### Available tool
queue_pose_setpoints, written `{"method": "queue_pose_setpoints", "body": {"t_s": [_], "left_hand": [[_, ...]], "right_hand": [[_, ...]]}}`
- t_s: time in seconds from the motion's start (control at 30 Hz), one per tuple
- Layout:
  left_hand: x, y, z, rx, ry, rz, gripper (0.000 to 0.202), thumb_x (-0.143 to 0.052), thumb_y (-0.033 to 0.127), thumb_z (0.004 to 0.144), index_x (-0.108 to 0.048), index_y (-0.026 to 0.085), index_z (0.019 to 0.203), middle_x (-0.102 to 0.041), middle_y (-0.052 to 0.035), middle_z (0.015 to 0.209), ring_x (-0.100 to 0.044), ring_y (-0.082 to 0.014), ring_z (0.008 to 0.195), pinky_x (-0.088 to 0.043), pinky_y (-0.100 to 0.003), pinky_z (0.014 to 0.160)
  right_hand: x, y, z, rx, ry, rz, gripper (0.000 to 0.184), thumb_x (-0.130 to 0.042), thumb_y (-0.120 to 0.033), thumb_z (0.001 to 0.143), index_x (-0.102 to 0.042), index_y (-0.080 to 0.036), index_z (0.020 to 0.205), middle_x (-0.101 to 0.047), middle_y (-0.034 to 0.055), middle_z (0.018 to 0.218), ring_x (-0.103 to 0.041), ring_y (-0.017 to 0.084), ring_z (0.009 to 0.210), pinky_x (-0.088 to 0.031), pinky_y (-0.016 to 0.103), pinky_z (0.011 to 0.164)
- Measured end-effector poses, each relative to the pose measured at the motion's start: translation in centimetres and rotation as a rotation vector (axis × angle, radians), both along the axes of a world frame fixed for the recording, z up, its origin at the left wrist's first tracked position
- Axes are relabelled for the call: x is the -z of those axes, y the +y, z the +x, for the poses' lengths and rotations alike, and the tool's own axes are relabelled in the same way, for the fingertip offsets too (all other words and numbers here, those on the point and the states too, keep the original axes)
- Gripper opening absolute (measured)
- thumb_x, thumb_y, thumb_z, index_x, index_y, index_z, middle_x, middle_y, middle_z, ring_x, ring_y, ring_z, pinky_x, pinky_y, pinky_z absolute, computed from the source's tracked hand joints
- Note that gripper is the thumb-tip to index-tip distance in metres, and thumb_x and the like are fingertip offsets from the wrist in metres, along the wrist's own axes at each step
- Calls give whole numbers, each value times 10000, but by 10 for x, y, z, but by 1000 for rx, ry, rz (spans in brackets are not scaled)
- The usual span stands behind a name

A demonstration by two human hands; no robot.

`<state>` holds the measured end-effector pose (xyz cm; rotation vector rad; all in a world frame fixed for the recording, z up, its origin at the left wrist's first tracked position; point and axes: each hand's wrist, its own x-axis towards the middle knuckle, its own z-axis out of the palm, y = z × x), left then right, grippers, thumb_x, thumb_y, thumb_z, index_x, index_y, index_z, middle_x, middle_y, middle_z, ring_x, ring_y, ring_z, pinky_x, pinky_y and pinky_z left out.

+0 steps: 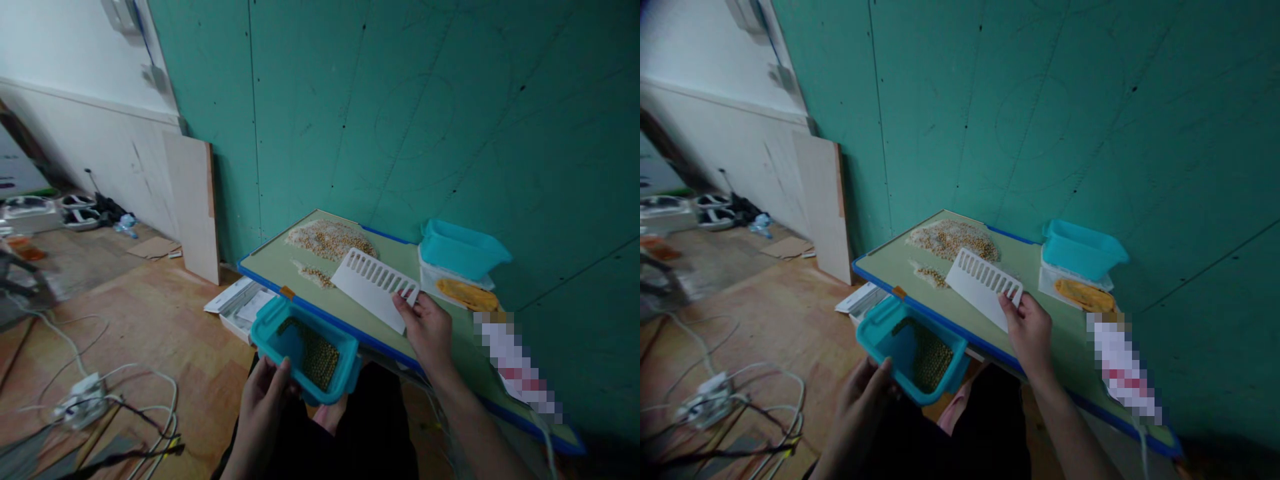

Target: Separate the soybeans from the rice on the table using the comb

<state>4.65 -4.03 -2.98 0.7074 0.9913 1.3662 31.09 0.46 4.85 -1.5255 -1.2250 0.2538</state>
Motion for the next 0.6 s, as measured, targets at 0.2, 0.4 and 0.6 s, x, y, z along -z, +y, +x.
{"method": "queue_pose_setpoints", "body": {"t_s": [0.2, 0.4, 0.6], "left_hand": [[1, 1, -1, 25, -14, -5, 372, -804, 495, 723, -595, 188, 717, -595, 20, 563, -544, -122, 514, -427, -217, 500], [1, 1, 0, -10, -61, 21, 341, -798, 470, 743, -609, 187, 728, -582, 32, 559, -534, -106, 500, -432, -200, 492], [4, 3, -2, 28, -45, 40, 321, -773, 456, 779, -604, 186, 735, -595, 26, 571, -559, -114, 512, -451, -210, 503]], "right_hand": [[11, 5, 4, -28, 101, 19, 370, -711, -527, 786, -712, -192, 944, -777, 75, 830, -718, 261, 749, -540, 338, 660], [16, 7, 4, -57, 172, 39, 391, -729, -506, 777, -712, -179, 991, -781, 101, 919, -727, 269, 787, -559, 358, 696], [13, 8, 0, -46, 136, 43, 376, -725, -514, 782, -714, -190, 973, -782, 91, 912, -728, 267, 797, -559, 351, 711]]}}
